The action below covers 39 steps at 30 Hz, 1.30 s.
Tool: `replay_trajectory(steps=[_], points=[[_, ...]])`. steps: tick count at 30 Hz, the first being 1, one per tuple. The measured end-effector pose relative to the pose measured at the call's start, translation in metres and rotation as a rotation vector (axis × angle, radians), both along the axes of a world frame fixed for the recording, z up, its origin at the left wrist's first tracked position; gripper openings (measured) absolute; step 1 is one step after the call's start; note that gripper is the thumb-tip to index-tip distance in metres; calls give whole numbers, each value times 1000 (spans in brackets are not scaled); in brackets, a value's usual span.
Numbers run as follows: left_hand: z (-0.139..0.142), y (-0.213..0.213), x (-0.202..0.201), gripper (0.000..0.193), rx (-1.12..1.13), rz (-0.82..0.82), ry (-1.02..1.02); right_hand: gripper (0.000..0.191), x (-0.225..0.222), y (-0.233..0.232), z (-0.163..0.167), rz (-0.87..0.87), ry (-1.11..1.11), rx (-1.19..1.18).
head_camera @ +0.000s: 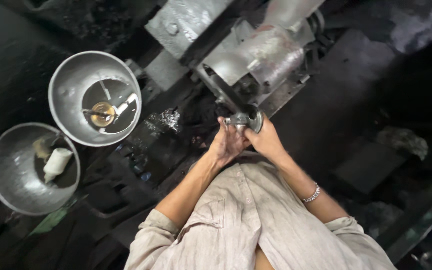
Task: The person holds a small metal part against a rotating grinding wheel to smooth its edges. They periodically dip the part into a metal bowl containing liquid and use a brush to apply the liquid to the part before resuming grinding.
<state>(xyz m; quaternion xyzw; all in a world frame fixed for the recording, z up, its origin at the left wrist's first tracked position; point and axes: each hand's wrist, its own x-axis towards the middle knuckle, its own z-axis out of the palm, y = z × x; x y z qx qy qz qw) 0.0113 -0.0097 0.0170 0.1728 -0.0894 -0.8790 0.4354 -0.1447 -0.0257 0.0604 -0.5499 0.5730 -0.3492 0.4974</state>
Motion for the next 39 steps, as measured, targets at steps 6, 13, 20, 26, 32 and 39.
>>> replay_trajectory(steps=[6,13,20,26,32,39], points=[[-8,-14,2,105,208,121,198,45,18,-41,-1,128,-40,23],[-9,-16,-5,103,263,141,200,64,16,-42,3,24,149,217],[3,-19,-14,93,279,118,183,56,1,-38,-12,35,36,161],[-16,-7,-26,88,289,36,199,48,-19,-18,-12,-22,25,225],[-27,-3,-39,85,236,-25,237,50,-28,-8,-5,-107,-50,297],[-3,-5,-53,83,-119,-115,-35,64,-52,32,26,-86,11,-249]])
